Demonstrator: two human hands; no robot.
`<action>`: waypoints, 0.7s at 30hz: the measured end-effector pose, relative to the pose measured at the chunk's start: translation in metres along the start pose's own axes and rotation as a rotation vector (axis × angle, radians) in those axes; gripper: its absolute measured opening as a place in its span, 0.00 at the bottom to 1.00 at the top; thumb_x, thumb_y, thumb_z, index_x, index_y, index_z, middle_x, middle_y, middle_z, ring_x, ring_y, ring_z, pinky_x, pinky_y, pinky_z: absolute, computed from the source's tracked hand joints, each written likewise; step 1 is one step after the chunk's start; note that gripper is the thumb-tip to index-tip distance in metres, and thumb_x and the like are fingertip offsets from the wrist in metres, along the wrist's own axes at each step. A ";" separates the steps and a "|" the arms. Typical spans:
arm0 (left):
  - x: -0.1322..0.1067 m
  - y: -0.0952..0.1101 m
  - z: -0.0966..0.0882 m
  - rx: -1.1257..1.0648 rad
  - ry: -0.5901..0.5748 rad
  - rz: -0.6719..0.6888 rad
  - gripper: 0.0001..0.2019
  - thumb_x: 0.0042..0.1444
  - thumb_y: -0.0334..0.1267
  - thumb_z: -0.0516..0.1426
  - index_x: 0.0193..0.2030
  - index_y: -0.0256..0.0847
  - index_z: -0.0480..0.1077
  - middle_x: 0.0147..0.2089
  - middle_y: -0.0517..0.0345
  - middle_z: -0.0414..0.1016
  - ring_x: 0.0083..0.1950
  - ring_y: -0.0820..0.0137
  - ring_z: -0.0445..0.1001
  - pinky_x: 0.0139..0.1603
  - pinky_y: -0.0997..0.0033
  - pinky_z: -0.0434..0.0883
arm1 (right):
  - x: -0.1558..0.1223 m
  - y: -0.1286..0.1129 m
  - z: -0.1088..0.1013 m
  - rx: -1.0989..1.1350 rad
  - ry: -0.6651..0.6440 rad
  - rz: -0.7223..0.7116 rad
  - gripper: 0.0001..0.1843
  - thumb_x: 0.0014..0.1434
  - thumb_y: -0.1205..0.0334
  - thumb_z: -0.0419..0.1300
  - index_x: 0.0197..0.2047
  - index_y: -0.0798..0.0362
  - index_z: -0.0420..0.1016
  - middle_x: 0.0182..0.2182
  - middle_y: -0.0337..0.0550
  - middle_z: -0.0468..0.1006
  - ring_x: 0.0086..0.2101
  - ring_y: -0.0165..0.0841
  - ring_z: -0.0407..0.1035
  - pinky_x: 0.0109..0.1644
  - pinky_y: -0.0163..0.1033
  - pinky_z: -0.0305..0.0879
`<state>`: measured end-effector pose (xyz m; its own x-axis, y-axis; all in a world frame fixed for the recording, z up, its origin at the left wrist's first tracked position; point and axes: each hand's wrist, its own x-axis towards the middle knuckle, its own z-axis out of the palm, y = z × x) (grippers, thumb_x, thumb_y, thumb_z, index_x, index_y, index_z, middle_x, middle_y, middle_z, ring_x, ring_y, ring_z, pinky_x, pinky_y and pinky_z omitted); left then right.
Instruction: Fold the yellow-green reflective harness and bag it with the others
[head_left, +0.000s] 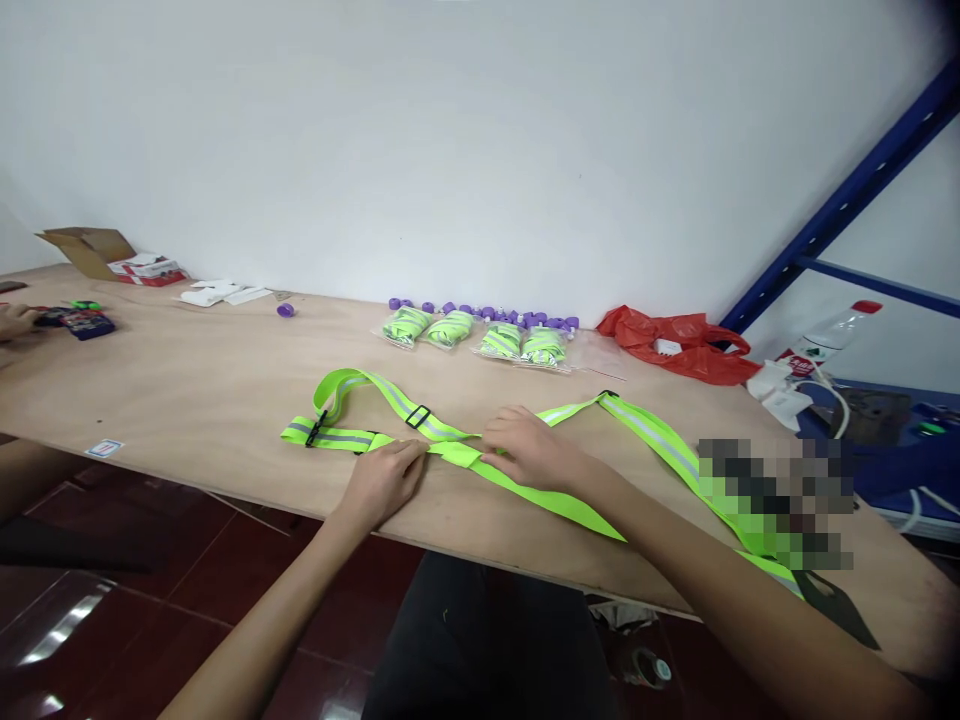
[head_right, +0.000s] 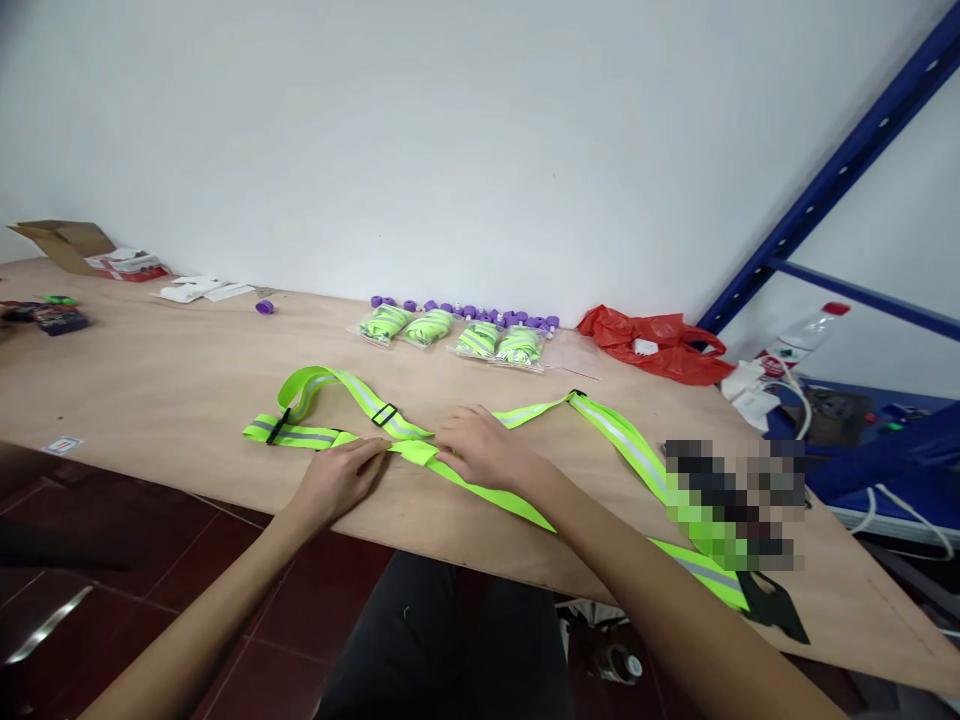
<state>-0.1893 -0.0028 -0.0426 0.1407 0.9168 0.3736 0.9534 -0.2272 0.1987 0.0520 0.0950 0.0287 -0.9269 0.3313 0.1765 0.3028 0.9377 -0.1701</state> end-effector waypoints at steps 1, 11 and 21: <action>0.001 0.002 0.000 0.028 -0.019 -0.033 0.14 0.66 0.36 0.49 0.43 0.43 0.77 0.41 0.52 0.82 0.39 0.64 0.80 0.36 0.71 0.70 | -0.006 -0.002 0.001 -0.011 -0.006 -0.014 0.11 0.68 0.62 0.54 0.35 0.53 0.75 0.31 0.43 0.75 0.36 0.35 0.65 0.45 0.41 0.55; 0.015 0.020 -0.014 0.109 -0.128 -0.216 0.11 0.63 0.36 0.50 0.39 0.41 0.73 0.34 0.52 0.80 0.33 0.63 0.77 0.29 0.70 0.61 | -0.040 -0.016 0.017 -0.168 -0.065 -0.165 0.07 0.63 0.65 0.56 0.38 0.52 0.76 0.51 0.50 0.76 0.49 0.41 0.66 0.55 0.50 0.57; 0.014 0.031 -0.005 -0.061 -0.104 -0.042 0.18 0.65 0.37 0.51 0.60 0.47 0.72 0.53 0.49 0.78 0.43 0.61 0.80 0.44 0.66 0.73 | -0.039 -0.017 0.023 0.177 -0.023 0.179 0.09 0.67 0.57 0.56 0.39 0.53 0.73 0.38 0.45 0.78 0.40 0.37 0.70 0.46 0.42 0.62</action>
<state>-0.1591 0.0015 -0.0268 0.1308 0.9543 0.2686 0.9415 -0.2045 0.2679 0.0779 0.0634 0.0026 -0.8675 0.4860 0.1061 0.4209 0.8307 -0.3645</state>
